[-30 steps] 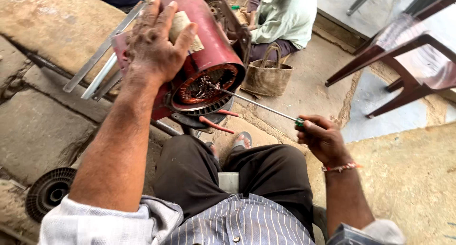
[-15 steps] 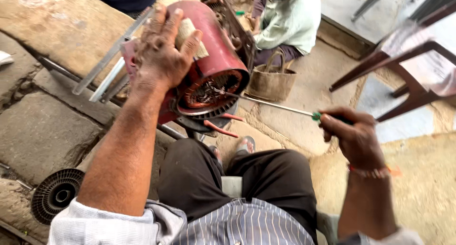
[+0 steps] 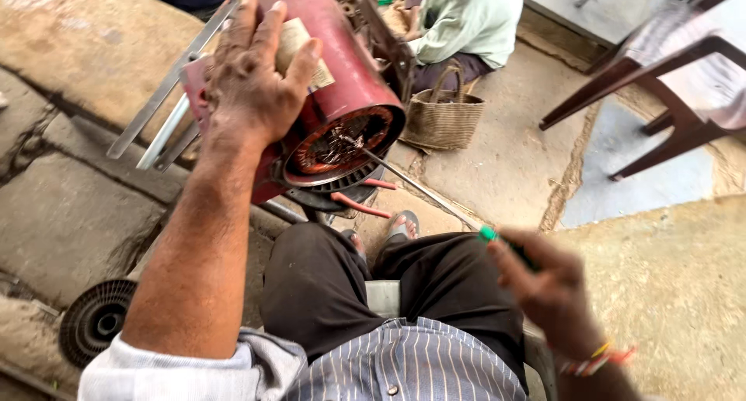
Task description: The person uses a screwdriver and pliers to manipulate the copper windings inside a red electric motor stator. They repeatedly probe and adjust the internal coils while seated on the ground in a workshop setting.
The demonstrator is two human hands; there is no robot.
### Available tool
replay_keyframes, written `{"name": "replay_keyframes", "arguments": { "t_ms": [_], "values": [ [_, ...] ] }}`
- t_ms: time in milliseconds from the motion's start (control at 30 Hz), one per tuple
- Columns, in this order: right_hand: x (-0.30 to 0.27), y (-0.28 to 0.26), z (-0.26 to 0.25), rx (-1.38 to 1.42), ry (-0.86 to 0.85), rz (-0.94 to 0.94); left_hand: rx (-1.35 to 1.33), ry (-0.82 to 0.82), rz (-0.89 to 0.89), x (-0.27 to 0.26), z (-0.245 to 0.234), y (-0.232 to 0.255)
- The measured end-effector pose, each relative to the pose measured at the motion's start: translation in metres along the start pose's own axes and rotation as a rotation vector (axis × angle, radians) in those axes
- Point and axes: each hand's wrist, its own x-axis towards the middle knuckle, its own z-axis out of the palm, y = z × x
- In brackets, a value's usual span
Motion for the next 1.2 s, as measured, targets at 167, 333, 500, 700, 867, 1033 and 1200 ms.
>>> {"name": "replay_keyframes", "arguments": {
  "t_ms": [167, 333, 500, 700, 867, 1033, 1200],
  "values": [
    [0.111, 0.026, -0.039, 0.227, -0.251, 0.101, 0.013, -0.034, -0.027, -0.001, -0.005, 0.0],
    [0.155, 0.073, 0.003, 0.796, -0.486, 0.304, 0.024, -0.01, -0.024, -0.002, -0.008, 0.009],
    [0.107, 0.054, 0.008, 0.581, -0.325, 0.221, -0.01, -0.015, -0.031, -0.003, -0.007, 0.007],
    [0.03, -0.054, 0.032, 0.111, -0.238, 0.013, 0.017, -0.038, -0.079, 0.002, -0.006, 0.01],
    [0.017, -0.095, 0.023, 0.031, -0.179, -0.171, -0.004, -0.019, -0.157, 0.002, -0.001, 0.015],
    [0.012, -0.079, 0.024, 0.078, -0.194, -0.234, -0.015, -0.016, -0.155, -0.002, -0.006, 0.016],
    [-0.001, -0.039, -0.003, 0.308, -0.187, -0.135, 0.013, 0.041, -0.129, -0.004, -0.004, 0.017]
  ]
}}
